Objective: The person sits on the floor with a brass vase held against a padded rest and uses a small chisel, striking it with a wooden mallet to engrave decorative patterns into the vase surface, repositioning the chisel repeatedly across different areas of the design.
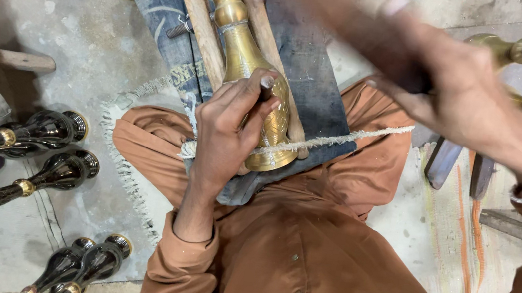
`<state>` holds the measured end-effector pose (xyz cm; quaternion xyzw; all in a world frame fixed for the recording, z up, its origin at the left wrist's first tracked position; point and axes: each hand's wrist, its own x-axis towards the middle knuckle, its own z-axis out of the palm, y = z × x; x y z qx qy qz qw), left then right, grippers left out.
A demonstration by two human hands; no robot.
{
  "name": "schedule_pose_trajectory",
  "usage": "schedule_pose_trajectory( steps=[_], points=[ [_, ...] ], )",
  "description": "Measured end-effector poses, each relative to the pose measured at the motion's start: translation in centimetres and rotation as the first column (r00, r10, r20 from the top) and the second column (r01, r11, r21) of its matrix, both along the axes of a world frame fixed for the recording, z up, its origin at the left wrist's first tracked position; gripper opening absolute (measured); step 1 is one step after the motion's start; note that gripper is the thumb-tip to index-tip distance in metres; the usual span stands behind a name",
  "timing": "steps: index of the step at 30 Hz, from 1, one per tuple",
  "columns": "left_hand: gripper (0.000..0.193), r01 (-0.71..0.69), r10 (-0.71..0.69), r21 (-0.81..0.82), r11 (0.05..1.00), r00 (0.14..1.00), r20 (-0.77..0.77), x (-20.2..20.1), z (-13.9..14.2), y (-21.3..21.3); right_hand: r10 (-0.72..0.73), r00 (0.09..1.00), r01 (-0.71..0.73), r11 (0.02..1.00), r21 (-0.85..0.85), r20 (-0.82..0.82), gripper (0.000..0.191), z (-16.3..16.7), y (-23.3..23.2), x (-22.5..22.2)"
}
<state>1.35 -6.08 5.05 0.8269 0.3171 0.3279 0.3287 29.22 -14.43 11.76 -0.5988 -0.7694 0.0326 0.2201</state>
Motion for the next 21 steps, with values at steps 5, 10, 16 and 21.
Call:
schedule_pose_trajectory(
  steps=[5, 10, 16, 21],
  points=[
    [0.033, -0.005, 0.005, -0.011, 1.000, 1.000, 0.000, 0.1, 0.2, -0.1, -0.095, 0.950, 0.095, 0.995, -0.016, -0.298, 0.072, 0.8, 0.2, -0.2],
    [0.028, -0.077, 0.077, -0.006, 0.997, 0.997, -0.004, 0.2, -0.1, -1.0, 0.006, 1.000, -0.005, 0.999, -0.051, 0.004, 0.068, 0.2, -0.2, 0.6],
    [0.032, -0.155, 0.156, -0.027, 0.988, 0.985, 0.068, 0.5, -1.2, -1.7, 0.065, 0.904, -0.063, 0.998, -0.021, 0.422, 0.070, 0.4, -1.0, 1.9],
    [0.044, -0.242, 0.292, -0.191, 0.951, 0.906, 0.305, -0.5, -0.4, -2.2, 0.039, 0.959, -0.037, 0.999, -0.014, 0.280, 0.071, 1.9, -0.7, 2.2]
  ],
)
